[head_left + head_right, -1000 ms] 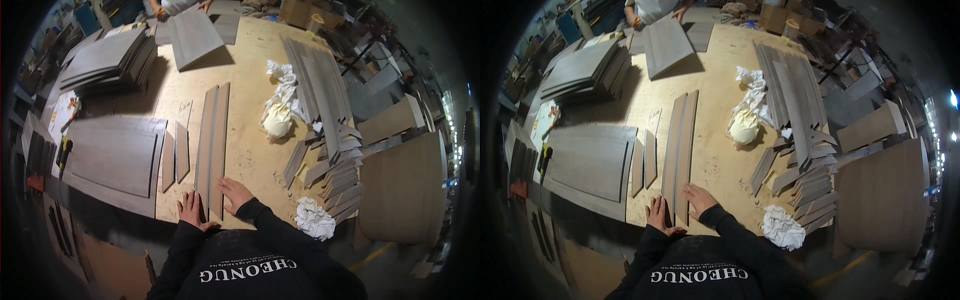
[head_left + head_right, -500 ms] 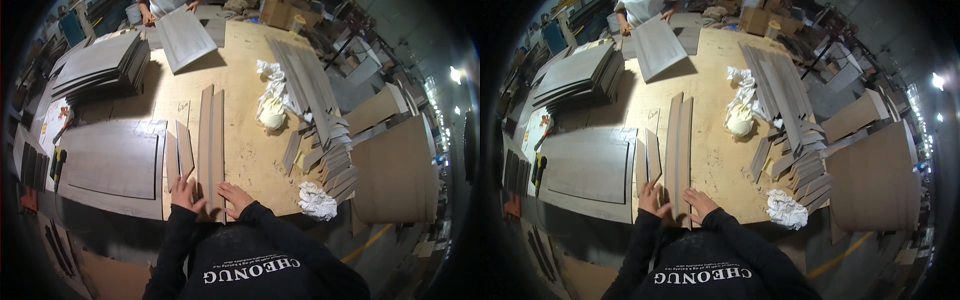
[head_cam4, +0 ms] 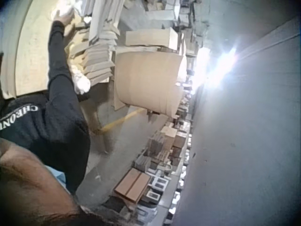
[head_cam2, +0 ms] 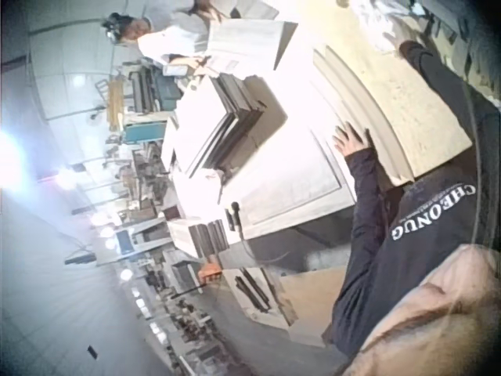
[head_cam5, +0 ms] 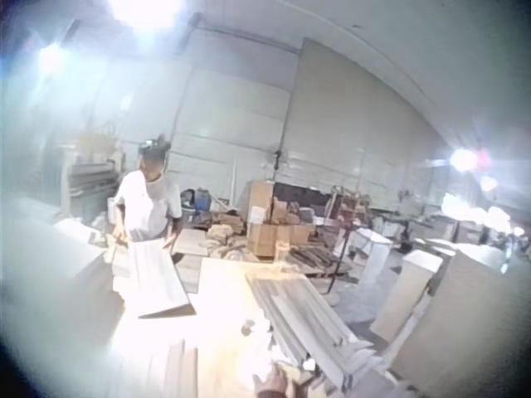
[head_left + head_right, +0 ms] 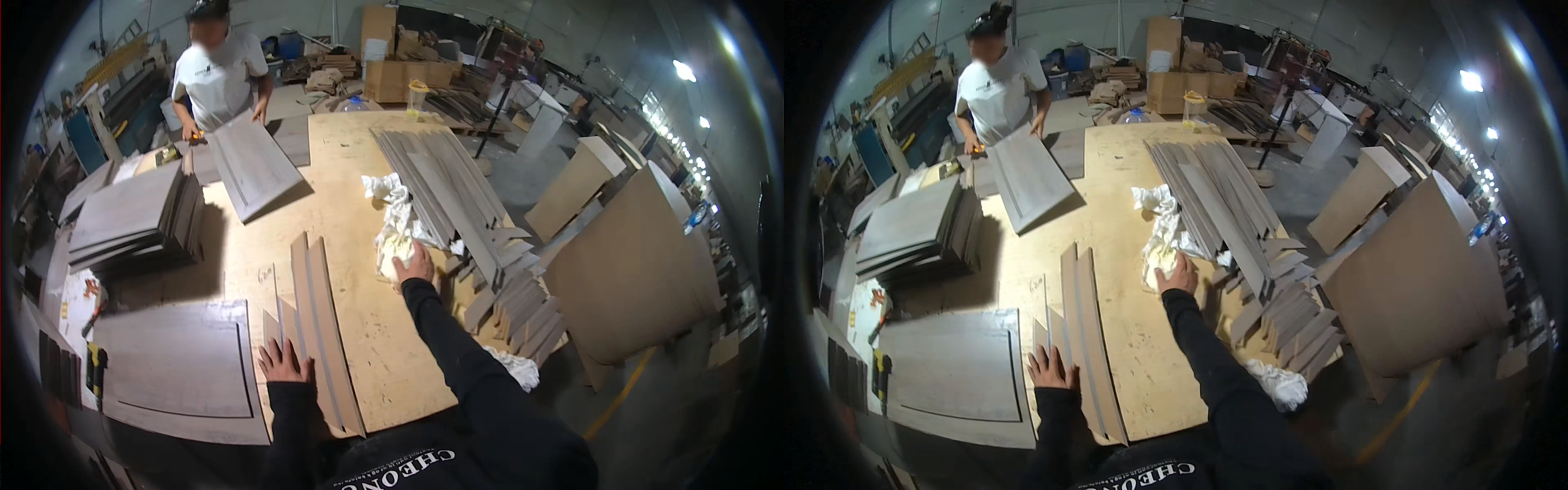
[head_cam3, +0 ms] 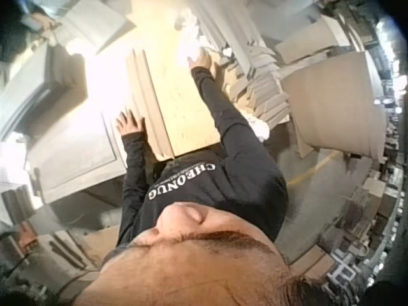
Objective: Assembling wooden furniture panels using a pneumatic nail gun and wood glue.
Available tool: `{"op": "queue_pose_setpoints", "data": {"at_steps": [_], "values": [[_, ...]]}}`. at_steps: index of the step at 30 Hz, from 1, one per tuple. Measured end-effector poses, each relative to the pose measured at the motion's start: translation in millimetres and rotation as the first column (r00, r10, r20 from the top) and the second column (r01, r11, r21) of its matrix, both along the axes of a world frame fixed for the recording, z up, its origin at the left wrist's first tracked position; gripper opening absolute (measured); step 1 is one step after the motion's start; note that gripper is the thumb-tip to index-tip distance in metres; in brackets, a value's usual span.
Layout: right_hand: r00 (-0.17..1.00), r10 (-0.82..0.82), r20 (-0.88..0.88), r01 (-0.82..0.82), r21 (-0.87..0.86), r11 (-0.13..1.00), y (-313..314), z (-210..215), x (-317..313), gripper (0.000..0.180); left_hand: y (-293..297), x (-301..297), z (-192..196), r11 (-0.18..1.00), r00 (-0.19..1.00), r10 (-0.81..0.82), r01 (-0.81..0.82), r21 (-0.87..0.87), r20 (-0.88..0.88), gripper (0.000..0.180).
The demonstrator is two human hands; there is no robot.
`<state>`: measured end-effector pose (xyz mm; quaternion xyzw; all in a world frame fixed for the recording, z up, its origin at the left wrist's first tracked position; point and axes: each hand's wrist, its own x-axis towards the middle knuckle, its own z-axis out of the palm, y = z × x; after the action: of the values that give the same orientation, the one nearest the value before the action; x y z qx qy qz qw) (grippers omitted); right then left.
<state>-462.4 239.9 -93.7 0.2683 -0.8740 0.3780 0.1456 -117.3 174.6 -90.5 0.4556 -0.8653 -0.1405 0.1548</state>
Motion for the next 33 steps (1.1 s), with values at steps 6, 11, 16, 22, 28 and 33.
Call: {"op": "queue_pose_setpoints", "data": {"at_steps": [6,11,16,22,28,33], "values": [[0.946,-0.073,0.316,-0.062,0.398,0.915,-9.8,29.0,-43.1,0.04,7.7,-3.8,-4.8,0.999,0.999,0.009,-0.011,-0.051,-0.04,0.06],[0.98,0.107,0.166,-0.131,0.139,0.982,9.9,35.0,-41.8,0.019,8.7,-4.4,-5.6,0.997,1.0,0.005,-0.005,-0.083,0.006,0.059],[0.931,0.359,-0.066,-0.362,-0.294,0.885,18.6,77.5,-14.7,0.014,-0.2,-3.6,-7.5,0.993,0.992,0.043,-0.056,0.104,0.12,0.063],[0.669,0.735,0.11,-0.573,-0.554,0.604,31.7,174.5,30.4,0.008,21.8,-88.5,51.3,0.782,0.566,0.159,0.428,0.454,-0.809,0.078],[0.285,0.89,0.356,-0.643,-0.618,0.453,26.1,181.2,75.1,0.01,59.8,-130.0,112.3,0.209,-0.016,0.718,0.958,0.194,-0.696,0.086],[-0.033,0.823,0.567,-0.508,-0.719,0.475,25.6,114.3,74.5,0.028,70.8,-65.0,67.2,0.272,0.202,0.752,0.772,0.574,-0.628,0.066]]}}
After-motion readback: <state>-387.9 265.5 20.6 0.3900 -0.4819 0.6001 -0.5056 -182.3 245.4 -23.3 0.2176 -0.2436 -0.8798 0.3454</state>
